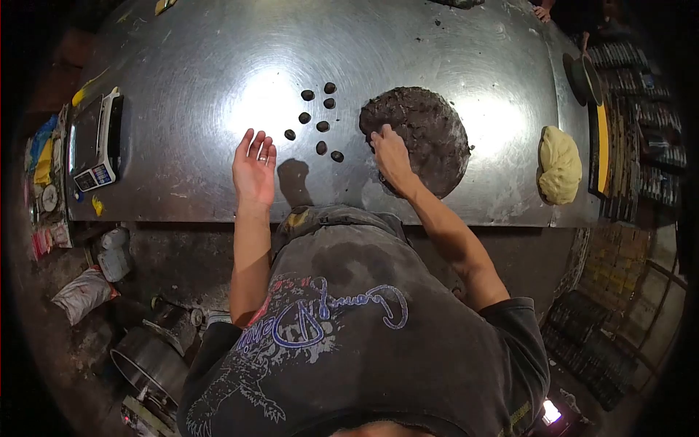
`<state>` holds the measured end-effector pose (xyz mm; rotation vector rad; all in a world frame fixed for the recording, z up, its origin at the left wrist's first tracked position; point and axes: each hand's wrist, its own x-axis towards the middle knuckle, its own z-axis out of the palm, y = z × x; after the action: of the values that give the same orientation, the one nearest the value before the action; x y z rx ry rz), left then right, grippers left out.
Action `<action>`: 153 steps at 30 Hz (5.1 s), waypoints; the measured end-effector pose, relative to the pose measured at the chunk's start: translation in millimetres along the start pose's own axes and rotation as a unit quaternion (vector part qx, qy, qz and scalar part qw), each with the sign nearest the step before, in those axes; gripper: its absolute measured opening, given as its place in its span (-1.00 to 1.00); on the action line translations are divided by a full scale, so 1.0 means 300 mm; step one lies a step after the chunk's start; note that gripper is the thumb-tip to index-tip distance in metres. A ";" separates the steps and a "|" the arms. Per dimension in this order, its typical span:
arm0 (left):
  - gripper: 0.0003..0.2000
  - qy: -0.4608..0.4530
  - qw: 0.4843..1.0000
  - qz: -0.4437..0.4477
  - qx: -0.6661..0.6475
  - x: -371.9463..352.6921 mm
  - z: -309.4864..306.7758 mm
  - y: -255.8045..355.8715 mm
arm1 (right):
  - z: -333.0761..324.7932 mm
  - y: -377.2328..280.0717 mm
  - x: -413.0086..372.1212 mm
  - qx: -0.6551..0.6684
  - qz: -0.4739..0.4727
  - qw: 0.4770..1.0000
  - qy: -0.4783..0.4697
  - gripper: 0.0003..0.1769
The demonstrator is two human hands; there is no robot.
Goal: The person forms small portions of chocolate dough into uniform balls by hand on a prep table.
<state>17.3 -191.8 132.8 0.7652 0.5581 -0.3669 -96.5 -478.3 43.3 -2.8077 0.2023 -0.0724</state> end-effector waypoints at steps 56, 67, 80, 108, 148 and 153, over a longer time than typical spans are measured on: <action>-0.71 -0.025 0.998 -0.042 0.046 -0.036 0.022 -0.057 | -0.290 0.256 -0.106 0.372 0.265 0.875 0.159 -0.81; -0.73 -0.011 0.998 -0.048 0.042 -0.040 0.038 -0.072 | -0.290 0.221 -0.080 0.279 0.297 0.912 0.042 -0.86; -0.72 -0.011 0.998 -0.042 0.048 -0.047 0.034 -0.063 | -0.193 0.207 -0.131 0.375 0.254 0.881 0.138 -0.71; -0.30 -0.409 0.860 0.146 0.269 -0.232 0.542 -0.268 | -0.589 -0.414 0.134 0.502 -0.052 0.840 0.201 -0.28; -0.53 -0.399 0.883 -0.121 0.214 -0.224 0.454 -0.210 | -0.550 -0.250 -0.051 0.436 0.080 0.864 0.237 -0.76; -0.62 -0.344 0.907 -0.095 0.223 -0.206 0.387 -0.214 | -0.497 -0.187 -0.064 0.505 0.081 0.814 0.277 -0.86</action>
<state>-24.9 -313.1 202.8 0.9509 -0.1355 -0.9222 -118.8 -470.0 202.0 -1.6298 0.3904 -0.7286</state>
